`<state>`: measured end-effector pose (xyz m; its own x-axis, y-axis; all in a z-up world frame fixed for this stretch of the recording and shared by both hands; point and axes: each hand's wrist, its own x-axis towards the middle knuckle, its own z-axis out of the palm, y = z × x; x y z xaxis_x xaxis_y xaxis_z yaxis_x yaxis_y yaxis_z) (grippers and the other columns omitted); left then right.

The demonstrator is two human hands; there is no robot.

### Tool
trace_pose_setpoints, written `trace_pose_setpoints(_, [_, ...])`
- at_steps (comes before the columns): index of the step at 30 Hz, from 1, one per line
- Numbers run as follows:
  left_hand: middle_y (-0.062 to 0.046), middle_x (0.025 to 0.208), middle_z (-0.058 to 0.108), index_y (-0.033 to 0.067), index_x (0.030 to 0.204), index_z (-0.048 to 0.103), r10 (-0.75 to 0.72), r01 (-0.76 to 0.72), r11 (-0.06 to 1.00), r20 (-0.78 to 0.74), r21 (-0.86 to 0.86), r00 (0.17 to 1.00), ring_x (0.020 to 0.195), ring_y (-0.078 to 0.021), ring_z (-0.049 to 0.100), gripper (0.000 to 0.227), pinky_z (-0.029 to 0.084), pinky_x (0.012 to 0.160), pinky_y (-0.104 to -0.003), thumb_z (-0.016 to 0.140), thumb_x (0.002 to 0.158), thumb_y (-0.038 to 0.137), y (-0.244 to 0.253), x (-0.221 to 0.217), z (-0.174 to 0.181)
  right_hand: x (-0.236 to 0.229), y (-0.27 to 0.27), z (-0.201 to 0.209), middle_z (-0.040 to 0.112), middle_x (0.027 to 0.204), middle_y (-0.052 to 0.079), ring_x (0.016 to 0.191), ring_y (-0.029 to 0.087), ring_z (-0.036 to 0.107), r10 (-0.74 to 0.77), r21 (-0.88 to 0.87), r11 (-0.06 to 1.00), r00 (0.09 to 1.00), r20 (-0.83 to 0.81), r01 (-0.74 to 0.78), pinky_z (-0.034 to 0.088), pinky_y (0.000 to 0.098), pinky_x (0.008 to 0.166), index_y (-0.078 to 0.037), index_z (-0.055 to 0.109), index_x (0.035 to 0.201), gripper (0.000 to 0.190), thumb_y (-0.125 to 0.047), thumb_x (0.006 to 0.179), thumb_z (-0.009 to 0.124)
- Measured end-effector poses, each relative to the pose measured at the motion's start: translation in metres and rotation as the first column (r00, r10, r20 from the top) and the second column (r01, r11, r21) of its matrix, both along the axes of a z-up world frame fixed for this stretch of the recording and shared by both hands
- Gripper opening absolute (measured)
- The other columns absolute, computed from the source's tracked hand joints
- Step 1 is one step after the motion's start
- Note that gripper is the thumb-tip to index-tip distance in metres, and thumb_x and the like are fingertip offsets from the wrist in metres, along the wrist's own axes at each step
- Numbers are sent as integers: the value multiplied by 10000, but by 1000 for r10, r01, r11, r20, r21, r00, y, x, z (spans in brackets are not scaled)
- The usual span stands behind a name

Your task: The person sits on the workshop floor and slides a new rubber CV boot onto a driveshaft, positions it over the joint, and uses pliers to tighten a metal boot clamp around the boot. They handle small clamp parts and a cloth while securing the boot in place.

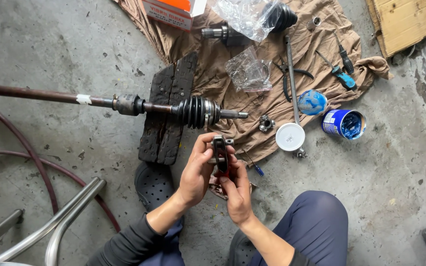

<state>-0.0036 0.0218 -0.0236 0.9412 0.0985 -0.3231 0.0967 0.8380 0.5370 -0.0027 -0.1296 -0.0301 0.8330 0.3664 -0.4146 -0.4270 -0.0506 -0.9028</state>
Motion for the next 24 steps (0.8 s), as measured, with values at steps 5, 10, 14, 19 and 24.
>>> trace_pose_setpoints(5, [-159, 1235, 611, 15, 1353, 462, -30, 18, 990, 84, 137, 996, 1170, -227, 606, 407, 480, 1082, -401, 474, 1044, 280, 1, -8, 5, 0, -2, -8, 594, 1099, 77, 977, 151, 612, 32, 82, 996, 999, -5, -31, 528, 291, 881, -18, 486, 1371, 379, -71, 996, 471])
trace_pose_setpoints(10, [-132, 1280, 583, 14, 1348, 485, -96, 47, 947, 140, 319, 986, 1189, -193, 569, 403, 463, 1075, -356, 493, 1035, 267, 2, -10, 13, -12, -27, -48, 545, 1106, 51, 980, 129, 521, 25, 110, 993, 995, 95, -36, 454, 263, 850, 24, 520, 1415, 420, -89, 1010, 525])
trace_pose_setpoints(14, [-130, 1272, 574, 25, 1369, 461, -90, 33, 937, 150, 347, 985, 1181, -186, 559, 383, 458, 1076, -347, 491, 1048, 232, 0, -10, 15, 0, -7, -17, 574, 1132, 69, 972, 141, 554, -4, 57, 998, 999, -42, 6, 477, 268, 832, 2, 485, 1408, 494, -82, 921, 495])
trace_pose_setpoints(19, [-156, 1298, 558, 21, 1370, 451, -104, -36, 889, 278, 456, 955, 1177, -200, 573, 330, 471, 1092, -361, 480, 1079, 175, -1, -11, 14, -2, -10, -26, 585, 1184, 90, 1062, 160, 579, -4, 143, 990, 999, -33, 9, 492, 283, 896, 18, 496, 1319, 439, -89, 895, 458])
trace_pose_setpoints(24, [-197, 1312, 574, 17, 1340, 486, -149, -50, 883, 380, 466, 913, 1169, -241, 600, 293, 513, 1052, -383, 494, 1084, 159, 1, -12, 17, 3, -10, -25, 610, 1120, 87, 1030, 159, 594, 3, 102, 995, 996, 90, -12, 492, 282, 894, 32, 561, 1241, 347, -157, 977, 438])
